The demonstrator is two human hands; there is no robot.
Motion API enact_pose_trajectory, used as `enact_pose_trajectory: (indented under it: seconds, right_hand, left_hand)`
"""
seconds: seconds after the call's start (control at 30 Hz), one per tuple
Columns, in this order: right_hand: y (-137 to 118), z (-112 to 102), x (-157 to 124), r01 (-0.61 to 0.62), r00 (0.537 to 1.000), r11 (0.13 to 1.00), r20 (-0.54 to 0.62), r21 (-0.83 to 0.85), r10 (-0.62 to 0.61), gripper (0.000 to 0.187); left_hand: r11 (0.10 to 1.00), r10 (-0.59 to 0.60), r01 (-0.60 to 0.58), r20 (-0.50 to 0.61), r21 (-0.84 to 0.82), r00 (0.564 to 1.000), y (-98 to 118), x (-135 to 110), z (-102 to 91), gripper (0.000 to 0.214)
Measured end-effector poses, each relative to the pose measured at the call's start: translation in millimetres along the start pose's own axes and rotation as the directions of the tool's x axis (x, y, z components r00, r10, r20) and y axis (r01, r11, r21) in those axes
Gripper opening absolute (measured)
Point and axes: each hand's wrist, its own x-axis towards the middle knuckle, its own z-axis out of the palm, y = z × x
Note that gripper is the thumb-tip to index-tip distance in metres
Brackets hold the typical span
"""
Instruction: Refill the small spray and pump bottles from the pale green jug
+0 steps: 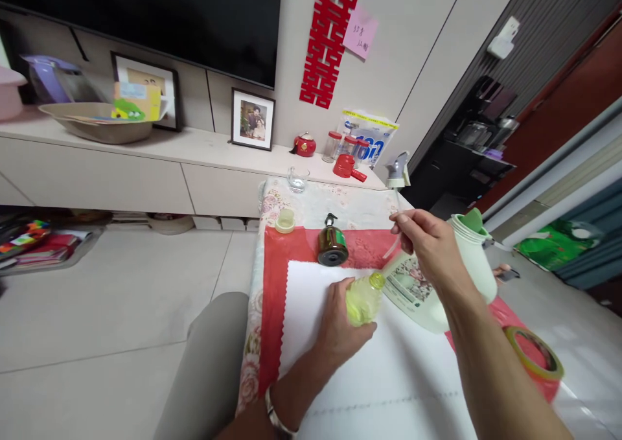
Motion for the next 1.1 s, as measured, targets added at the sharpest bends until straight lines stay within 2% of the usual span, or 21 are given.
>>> enact_pose_trajectory:
  seconds: [0.1, 0.2, 0.5, 0.73, 0.87, 1.1]
  right_hand:
    - [-7.0, -11.6, -31.2, 0.09, 0.996, 0.995, -0.018, 0.036, -0.089, 0.047]
    - [0.3, -10.7, -49.6, 0.13, 0.991, 0.991, -0.035, 0.039, -0.128, 0.05]
    - [32.0, 7.7, -78.0, 0.143, 0.989, 0.99, -0.03, -0.01, -0.143, 0.042]
    - [62.4, 26.0, -98.6, 0.205, 0.964, 0.973, -0.15, -0.11, -0.22, 0.037]
    - [67.3, 35.2, -103.9, 0.244, 0.938, 0.957, -0.213, -0.157, -0.274, 0.034]
    - [56.7, 40.5, -106.3, 0.367, 0.876, 0.894, -0.228, -0.256, -0.425, 0.025]
  left_hand:
    - [1.0, 0.031, -0.031, 0.002, -0.001, 1.0, -1.4, -0.1, -0.4, 0.078]
    - [0.998, 0.069, -0.069, 0.009, 0.01, 0.998, -2.4, -0.5, -0.8, 0.079]
    - [0.993, 0.109, -0.111, 0.036, 0.045, 0.993, -6.1, 0.2, -1.0, 0.078]
    - [0.991, 0.112, -0.116, 0.056, 0.07, 0.992, -5.0, -0.7, -2.7, 0.082]
    - [0.986, 0.14, -0.148, 0.102, 0.074, 0.985, 1.4, -4.0, -9.7, 0.094]
    - [0.949, 0.313, -0.309, 0.084, -0.061, 0.946, 25.8, -4.8, -23.0, 0.061]
